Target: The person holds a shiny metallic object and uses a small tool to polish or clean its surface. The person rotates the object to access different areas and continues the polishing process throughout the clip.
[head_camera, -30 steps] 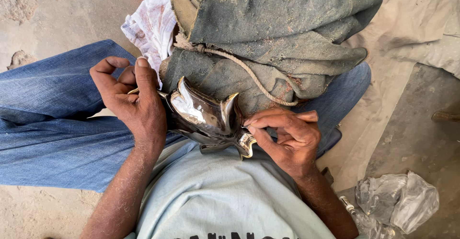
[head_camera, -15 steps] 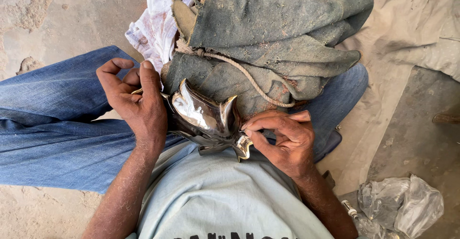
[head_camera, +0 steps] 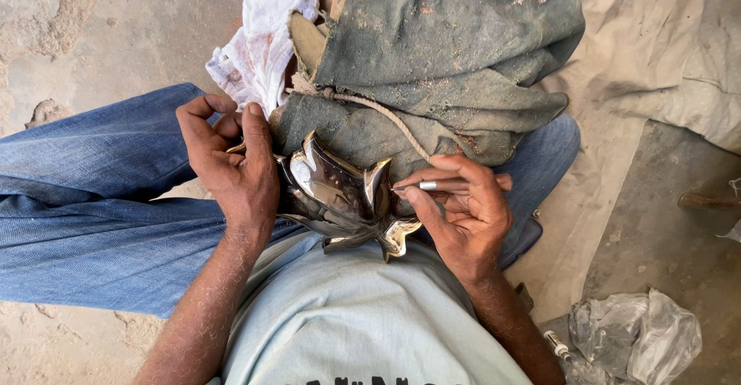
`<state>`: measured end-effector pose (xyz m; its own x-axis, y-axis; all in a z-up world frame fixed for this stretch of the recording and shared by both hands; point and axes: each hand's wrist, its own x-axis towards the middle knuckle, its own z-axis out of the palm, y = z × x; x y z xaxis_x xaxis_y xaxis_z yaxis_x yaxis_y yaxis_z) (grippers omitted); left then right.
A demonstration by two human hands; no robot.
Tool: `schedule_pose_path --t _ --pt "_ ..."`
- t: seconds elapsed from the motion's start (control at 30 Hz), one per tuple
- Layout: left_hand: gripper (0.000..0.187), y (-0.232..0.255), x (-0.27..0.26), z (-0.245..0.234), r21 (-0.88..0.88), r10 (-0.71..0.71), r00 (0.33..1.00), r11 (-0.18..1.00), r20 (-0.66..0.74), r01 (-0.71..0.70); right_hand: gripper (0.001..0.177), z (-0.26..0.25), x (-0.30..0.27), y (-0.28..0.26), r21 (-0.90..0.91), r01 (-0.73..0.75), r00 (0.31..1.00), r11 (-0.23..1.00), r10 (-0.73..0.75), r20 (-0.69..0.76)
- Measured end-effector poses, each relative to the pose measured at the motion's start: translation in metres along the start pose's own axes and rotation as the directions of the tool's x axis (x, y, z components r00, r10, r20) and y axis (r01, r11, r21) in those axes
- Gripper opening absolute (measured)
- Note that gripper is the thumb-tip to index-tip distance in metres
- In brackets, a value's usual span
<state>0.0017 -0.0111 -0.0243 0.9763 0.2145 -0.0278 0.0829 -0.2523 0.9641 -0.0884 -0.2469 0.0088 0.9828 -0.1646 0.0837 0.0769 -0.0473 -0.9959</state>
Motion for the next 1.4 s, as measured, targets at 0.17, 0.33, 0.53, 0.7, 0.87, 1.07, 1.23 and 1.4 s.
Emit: schedule_pose_path --t 0.17,0.33,0.53,0.7,0.87,1.07,1.23,1.4 --pt "0.022 -0.001 0.000 0.001 -0.048 0.016 1.000 0.999 -0.002 -0.016 0.017 0.007 0.009 0.002 -0.235 0.150 0.988 0.960 -0.154 0.002" --pt "0.022 -0.005 -0.002 0.001 -0.066 0.039 0.999 0.997 0.000 -0.039 0.018 0.008 0.008 0.006 -0.226 0.149 0.988 0.963 -0.154 -0.003" --pt "0.022 -0.005 -0.002 0.001 -0.070 0.005 1.000 0.998 -0.009 -0.006 0.019 0.009 0.007 0.007 -0.283 0.155 0.986 0.947 -0.167 -0.019" --pt "0.021 -0.005 -0.003 0.001 -0.069 0.025 1.000 0.997 -0.002 -0.025 0.020 0.010 0.007 0.007 -0.289 0.173 0.982 0.942 -0.186 -0.017" --pt "0.022 -0.006 -0.003 0.000 -0.098 0.005 1.000 0.995 0.004 -0.004 0.022 0.008 0.008 0.007 -0.304 0.149 0.986 0.941 -0.163 -0.021" --pt "0.022 -0.006 -0.004 0.000 -0.110 -0.005 1.000 0.994 0.003 0.005 0.023 0.001 0.004 0.005 -0.259 0.150 0.989 0.954 -0.141 0.053" --pt "0.024 -0.008 -0.005 0.000 -0.100 -0.004 1.000 0.995 0.002 0.004 0.023 -0.002 -0.001 0.005 -0.209 0.183 0.982 0.961 -0.168 0.087" --pt "0.024 -0.008 -0.005 0.000 -0.114 -0.009 1.000 0.993 0.011 0.011 0.024 -0.002 -0.009 0.005 -0.238 0.145 0.989 0.960 -0.131 0.072"
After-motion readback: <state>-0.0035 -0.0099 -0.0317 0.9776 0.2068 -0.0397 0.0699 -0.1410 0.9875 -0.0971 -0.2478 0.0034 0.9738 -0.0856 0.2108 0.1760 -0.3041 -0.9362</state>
